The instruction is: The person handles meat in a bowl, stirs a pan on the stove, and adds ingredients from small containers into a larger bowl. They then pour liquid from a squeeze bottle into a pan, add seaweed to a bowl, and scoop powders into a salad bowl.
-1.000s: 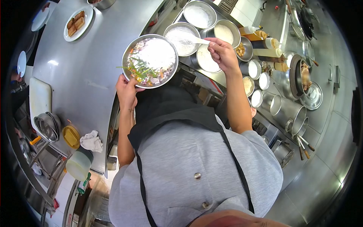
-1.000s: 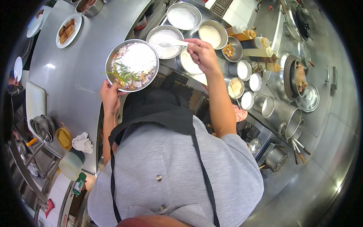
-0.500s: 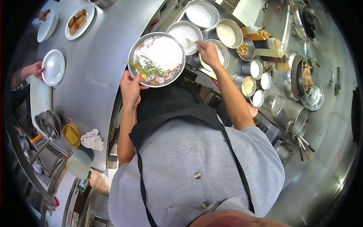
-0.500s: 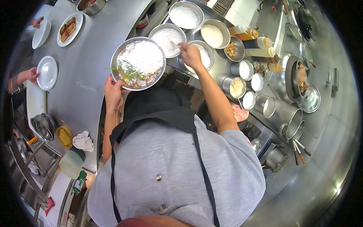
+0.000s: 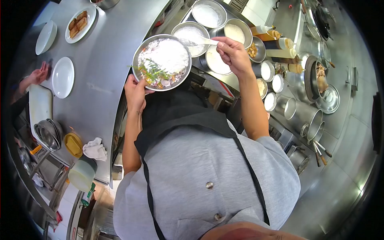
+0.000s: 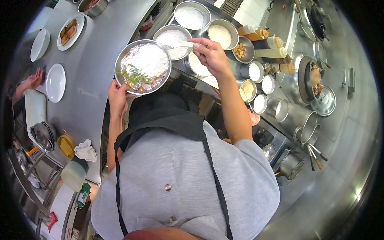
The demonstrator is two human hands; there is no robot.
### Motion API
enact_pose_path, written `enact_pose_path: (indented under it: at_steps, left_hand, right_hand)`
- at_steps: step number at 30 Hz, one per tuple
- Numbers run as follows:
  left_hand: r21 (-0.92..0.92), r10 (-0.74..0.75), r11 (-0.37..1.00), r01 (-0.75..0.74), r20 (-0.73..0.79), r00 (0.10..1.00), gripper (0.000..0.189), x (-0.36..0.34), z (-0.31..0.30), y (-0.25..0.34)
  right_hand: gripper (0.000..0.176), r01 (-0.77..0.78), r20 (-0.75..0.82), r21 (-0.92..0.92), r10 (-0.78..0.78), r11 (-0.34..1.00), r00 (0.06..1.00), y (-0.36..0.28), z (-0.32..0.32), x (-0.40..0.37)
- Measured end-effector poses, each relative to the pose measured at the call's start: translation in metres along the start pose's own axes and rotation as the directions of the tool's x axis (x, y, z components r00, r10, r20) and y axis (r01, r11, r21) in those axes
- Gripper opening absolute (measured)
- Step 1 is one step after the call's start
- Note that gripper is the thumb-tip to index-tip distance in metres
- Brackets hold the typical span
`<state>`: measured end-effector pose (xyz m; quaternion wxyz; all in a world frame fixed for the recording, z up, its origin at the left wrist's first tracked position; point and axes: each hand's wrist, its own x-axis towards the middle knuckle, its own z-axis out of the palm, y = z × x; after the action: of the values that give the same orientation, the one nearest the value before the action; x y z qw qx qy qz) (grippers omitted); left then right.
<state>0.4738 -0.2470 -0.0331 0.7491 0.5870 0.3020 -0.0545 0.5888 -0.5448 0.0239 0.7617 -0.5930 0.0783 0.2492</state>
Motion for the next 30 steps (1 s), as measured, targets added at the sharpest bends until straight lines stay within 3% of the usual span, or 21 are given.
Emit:
enact_pose_path:
  at_steps: [2,3,4,6,8,11,12,13,14,15,16,19,24,27,28,29,30]
  left_hand:
    - [-0.02,0.007,1.0,-0.007,0.011,1.0,0.015,0.008,0.007,-0.004]
    - [-0.017,0.009,1.0,-0.009,0.028,1.0,0.015,0.011,0.012,-0.005]
    - [-0.015,0.013,1.0,-0.012,0.046,0.999,0.016,0.011,0.015,-0.006]
    - [-0.066,0.015,0.998,-0.011,0.058,0.998,0.015,0.008,0.022,0.0]
    - [-0.036,0.008,0.999,-0.006,0.063,0.998,0.018,0.005,0.022,0.003]
    - [-0.017,0.011,1.0,-0.011,0.028,1.0,0.019,0.003,0.011,0.001]
    - [-0.014,0.014,1.0,-0.013,0.013,1.0,0.021,0.0,0.008,0.0]
    - [-0.06,0.032,0.998,-0.031,0.014,0.999,0.015,-0.001,0.003,-0.001]
    - [-0.057,0.032,0.998,-0.031,0.015,0.999,0.015,-0.002,0.0,-0.001]
    - [-0.071,0.03,0.997,-0.03,-0.002,1.0,0.016,-0.005,-0.002,0.001]
    - [-0.087,0.028,0.996,-0.029,-0.017,0.999,0.016,-0.007,-0.004,0.002]
    - [-0.09,0.043,0.995,-0.047,-0.05,0.998,0.016,-0.01,-0.012,0.001]
    - [-0.06,0.029,0.998,-0.033,-0.075,0.997,0.013,-0.006,-0.011,0.005]
    - [-0.086,0.041,0.995,-0.043,-0.028,0.999,0.012,0.001,0.005,0.008]
    - [-0.091,0.041,0.995,-0.044,-0.032,0.999,0.012,0.005,0.01,0.006]
    - [-0.083,0.048,0.995,-0.048,-0.007,0.999,0.012,0.008,0.016,0.002]
    - [-0.075,0.057,0.996,-0.055,0.02,0.998,0.012,0.011,0.02,0.0]
  right_hand:
    - [0.026,0.144,-0.012,-0.3,-0.155,0.943,0.988,-0.014,0.016,-0.005]
    - [0.024,0.279,0.002,-0.585,-0.343,0.761,0.939,-0.001,0.002,0.011]
    - [0.024,0.281,0.006,-0.588,-0.344,0.758,0.939,0.011,-0.006,0.024]
    - [0.023,0.261,0.088,-0.933,-0.546,0.248,0.833,0.032,-0.014,0.046]
    - [0.024,0.123,0.067,-0.987,-0.431,0.103,0.9,0.057,-0.017,0.055]
    - [0.023,0.218,0.104,-0.901,-0.302,0.375,0.948,0.1,-0.026,0.059]
    - [0.023,0.219,0.105,-0.898,-0.298,0.381,0.949,0.101,-0.024,0.057]
    - [0.022,0.085,-0.029,-0.738,-0.158,0.67,0.987,0.099,-0.024,0.056]
    - [0.021,-0.073,-0.114,-0.49,0.019,0.868,0.993,0.096,-0.025,0.055]
    - [0.02,-0.146,-0.131,-0.296,0.111,0.944,0.985,0.091,-0.028,0.054]
    - [0.02,-0.145,-0.134,-0.293,0.109,0.945,0.985,0.087,-0.03,0.051]
    - [0.023,-0.127,-0.08,0.033,0.13,0.991,0.988,0.069,-0.038,0.044]
    - [0.024,-0.009,-0.013,0.049,0.01,0.999,1.0,0.0,-0.006,0.005]
    - [0.026,0.135,0.053,-0.21,-0.126,0.968,0.991,-0.029,0.016,-0.006]
    - [0.026,0.134,0.058,-0.214,-0.124,0.968,0.991,-0.025,0.013,0.003]
    - [0.025,0.235,-0.007,-0.531,-0.281,0.814,0.96,-0.013,0.005,0.017]
    - [0.024,0.265,-0.013,-0.789,-0.446,0.554,0.895,0.0,-0.003,0.031]
